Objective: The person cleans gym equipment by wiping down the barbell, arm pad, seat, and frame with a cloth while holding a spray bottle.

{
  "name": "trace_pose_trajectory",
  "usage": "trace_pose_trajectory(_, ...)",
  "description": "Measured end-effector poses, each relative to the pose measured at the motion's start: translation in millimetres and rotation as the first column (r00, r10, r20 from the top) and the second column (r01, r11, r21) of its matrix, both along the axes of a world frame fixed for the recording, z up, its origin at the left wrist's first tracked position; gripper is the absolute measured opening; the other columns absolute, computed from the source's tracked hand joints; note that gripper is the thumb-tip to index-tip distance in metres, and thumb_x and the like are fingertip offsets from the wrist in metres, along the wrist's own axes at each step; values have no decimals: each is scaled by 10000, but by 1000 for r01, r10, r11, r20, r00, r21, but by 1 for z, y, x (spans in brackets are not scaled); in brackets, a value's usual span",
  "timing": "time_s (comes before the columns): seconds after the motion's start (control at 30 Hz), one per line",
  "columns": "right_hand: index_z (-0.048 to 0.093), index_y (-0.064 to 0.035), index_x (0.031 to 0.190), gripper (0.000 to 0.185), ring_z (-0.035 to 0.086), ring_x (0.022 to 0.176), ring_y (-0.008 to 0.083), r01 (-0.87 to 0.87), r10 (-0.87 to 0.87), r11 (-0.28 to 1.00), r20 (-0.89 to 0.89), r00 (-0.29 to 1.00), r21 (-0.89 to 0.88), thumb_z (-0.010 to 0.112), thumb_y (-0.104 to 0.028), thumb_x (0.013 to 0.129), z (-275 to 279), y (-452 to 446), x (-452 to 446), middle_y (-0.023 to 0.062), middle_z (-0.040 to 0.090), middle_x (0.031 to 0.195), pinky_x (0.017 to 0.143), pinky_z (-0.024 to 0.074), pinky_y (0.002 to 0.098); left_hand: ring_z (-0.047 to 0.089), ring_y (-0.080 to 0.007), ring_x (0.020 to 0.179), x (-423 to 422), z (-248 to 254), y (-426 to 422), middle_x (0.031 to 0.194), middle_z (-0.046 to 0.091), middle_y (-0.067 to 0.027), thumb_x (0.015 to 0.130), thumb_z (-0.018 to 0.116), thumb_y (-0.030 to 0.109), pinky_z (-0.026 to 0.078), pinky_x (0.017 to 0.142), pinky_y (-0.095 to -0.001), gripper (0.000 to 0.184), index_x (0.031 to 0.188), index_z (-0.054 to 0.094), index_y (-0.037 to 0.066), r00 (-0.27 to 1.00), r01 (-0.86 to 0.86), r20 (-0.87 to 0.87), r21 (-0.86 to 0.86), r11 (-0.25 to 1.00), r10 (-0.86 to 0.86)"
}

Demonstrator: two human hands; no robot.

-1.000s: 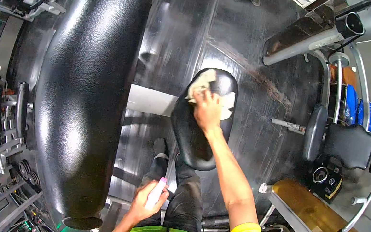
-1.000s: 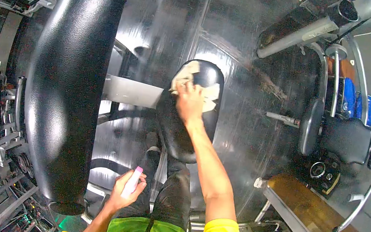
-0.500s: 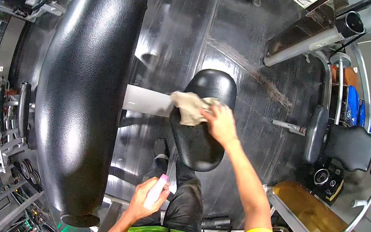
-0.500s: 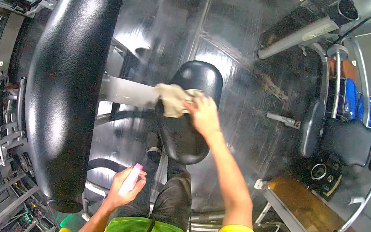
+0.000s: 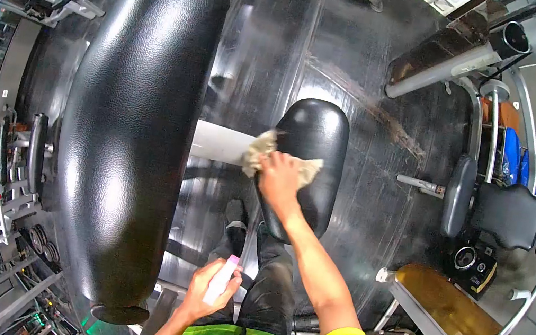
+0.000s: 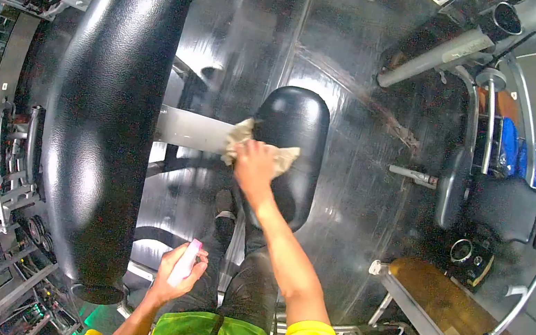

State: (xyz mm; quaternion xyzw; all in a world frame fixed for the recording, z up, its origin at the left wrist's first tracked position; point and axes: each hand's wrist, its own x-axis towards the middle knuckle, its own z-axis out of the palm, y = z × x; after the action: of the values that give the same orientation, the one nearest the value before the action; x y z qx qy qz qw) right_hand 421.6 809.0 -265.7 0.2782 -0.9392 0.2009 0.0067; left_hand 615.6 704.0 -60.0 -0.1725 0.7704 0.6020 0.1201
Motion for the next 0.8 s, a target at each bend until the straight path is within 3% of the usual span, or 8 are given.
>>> trace_pose_trajectory(0.1, 699, -122, 960, 225, 521, 1056, 232, -357, 349, 914, 75, 934, 193, 597, -187, 771, -4, -12, 8, 44, 576, 1036, 883, 414, 408, 533, -87, 634, 2, -3, 1, 821, 640, -47, 808, 674, 23, 447, 591, -247, 181, 985, 635, 13, 997, -42, 71, 84, 996, 36)
trace_pose_trajectory(0.2, 709, -146, 958, 226, 504, 1090, 210, -512, 513, 837, 51, 857, 192, 603, -206, 768, -6, 13, -4, 27, 572, 1064, 919, 396, 393, 535, -86, 638, 0, 0, 2, 809, 636, -47, 810, 675, 24, 447, 591, -247, 178, 983, 635, 12, 1000, 21, 22, 15, 1000, -22)
trace_pose_trajectory(0.3, 664, -209, 1129, 399, 512, 1107, 240, -425, 419, 901, 76, 905, 90, 629, -152, 736, 7, 73, -15, 24, 566, 1058, 970, 391, 424, 525, -85, 627, 1, -3, 0, 796, 631, -41, 806, 678, 20, 444, 585, -244, 180, 982, 637, 14, 999, 36, -19, -1, 999, -36)
trace_pose_trajectory(0.43, 710, -180, 1034, 335, 568, 1029, 291, -89, 92, 994, 42, 995, -65, 655, -71, 721, 21, 164, -18, 80, 632, 985, 897, 427, 442, 518, -80, 611, 5, -4, -3, 788, 628, -33, 808, 678, 20, 437, 569, -242, 175, 979, 641, 18, 1000, 29, -6, 17, 999, -29)
trace_pose_trajectory(0.57, 697, -119, 1049, 295, 562, 951, 305, 273, -264, 961, 150, 953, -43, 645, -60, 765, 19, 187, 5, 92, 638, 1000, 848, 442, 405, 519, -75, 602, 9, -4, -5, 790, 630, -29, 812, 676, 21, 432, 558, -241, 171, 979, 641, 20, 1000, 0, 24, 37, 999, -1)
trace_pose_trajectory(0.63, 687, -92, 1029, 260, 562, 945, 309, 293, -282, 943, 89, 955, -159, 626, -51, 780, 11, 162, 17, 105, 632, 1014, 845, 440, 408, 518, -74, 602, 13, -9, -7, 790, 632, -28, 813, 675, 21, 431, 559, -239, 171, 980, 641, 20, 1000, 1, 26, 20, 1000, -2)
trace_pose_trajectory(0.67, 680, -73, 989, 247, 566, 954, 314, 171, -165, 963, 45, 985, -210, 617, -33, 753, 13, 143, 18, 118, 628, 1035, 851, 439, 424, 517, -72, 601, 14, -10, -7, 790, 634, -27, 813, 674, 21, 431, 559, -238, 171, 981, 641, 20, 1000, 8, 27, 5, 1000, -9)
trace_pose_trajectory(0.8, 666, -162, 1074, 392, 538, 979, 288, 22, -20, 1000, 85, 996, -20, 641, -84, 690, 12, 49, 38, 71, 584, 1022, 837, 446, 447, 518, -70, 600, 12, -9, -4, 788, 636, -24, 815, 672, 23, 431, 557, -237, 170, 982, 641, 19, 1000, -3, 31, 21, 1000, 2)
